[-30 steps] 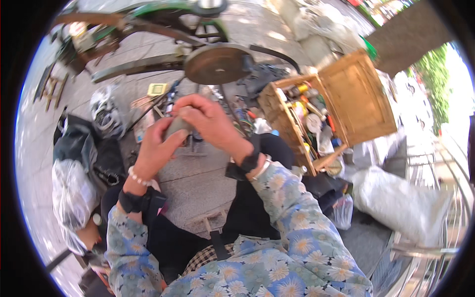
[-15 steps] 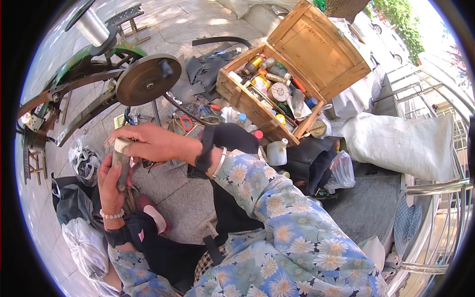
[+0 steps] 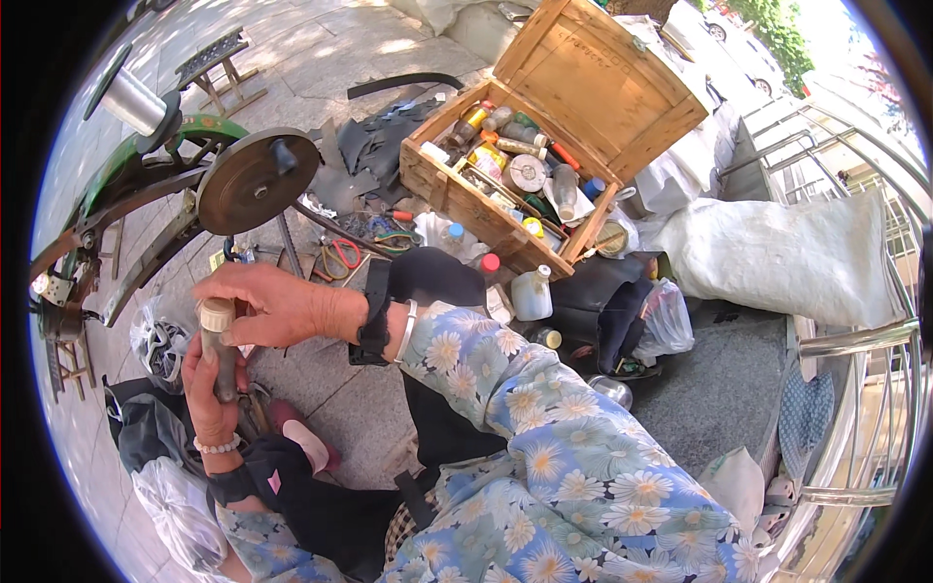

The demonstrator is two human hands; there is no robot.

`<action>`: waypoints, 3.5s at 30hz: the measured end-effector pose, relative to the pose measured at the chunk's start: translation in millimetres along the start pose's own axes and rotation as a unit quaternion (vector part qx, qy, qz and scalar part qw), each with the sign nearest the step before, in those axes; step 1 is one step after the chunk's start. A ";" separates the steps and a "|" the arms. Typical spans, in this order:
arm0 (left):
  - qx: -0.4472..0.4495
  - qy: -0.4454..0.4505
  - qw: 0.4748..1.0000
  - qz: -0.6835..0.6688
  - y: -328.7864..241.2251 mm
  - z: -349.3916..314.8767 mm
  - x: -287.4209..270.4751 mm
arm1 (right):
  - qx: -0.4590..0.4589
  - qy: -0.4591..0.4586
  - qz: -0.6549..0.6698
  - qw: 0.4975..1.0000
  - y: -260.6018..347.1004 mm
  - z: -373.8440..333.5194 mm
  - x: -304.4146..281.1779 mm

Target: The person is threading and repairing a hand-cranked sewing machine.

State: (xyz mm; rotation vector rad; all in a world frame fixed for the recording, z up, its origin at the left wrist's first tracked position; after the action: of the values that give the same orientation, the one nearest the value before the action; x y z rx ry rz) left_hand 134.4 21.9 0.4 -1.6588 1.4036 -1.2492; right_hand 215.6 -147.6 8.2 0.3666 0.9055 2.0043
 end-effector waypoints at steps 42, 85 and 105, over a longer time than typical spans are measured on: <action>0.000 0.074 0.989 -0.132 7.3 12.6 11.7 | 0.017 0.016 -0.059 0.998 42.9 9.3 -24.8; -0.026 0.014 0.842 0.539 69.5 69.3 40.5 | 0.233 -0.427 -0.553 0.676 12.8 -217.1 -436.9; -0.076 -0.053 0.867 0.490 42.6 45.8 32.6 | 0.393 -0.156 -0.772 0.476 101.7 -79.7 -597.0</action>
State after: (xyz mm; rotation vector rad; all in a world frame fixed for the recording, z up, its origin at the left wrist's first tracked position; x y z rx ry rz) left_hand 160.5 -24.8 -45.5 -0.8118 1.9218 -0.4468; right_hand 449.2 -708.0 75.6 0.1858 1.1362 -0.2588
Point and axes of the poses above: each hand's wrist, its own z-axis towards the middle knuckle, its own x-axis out of the palm, y = z × x, the point moved 1 cm from there along z, towards the middle knuckle, and after that the axes turned 13 degrees about -x, right-handed, at the moved point
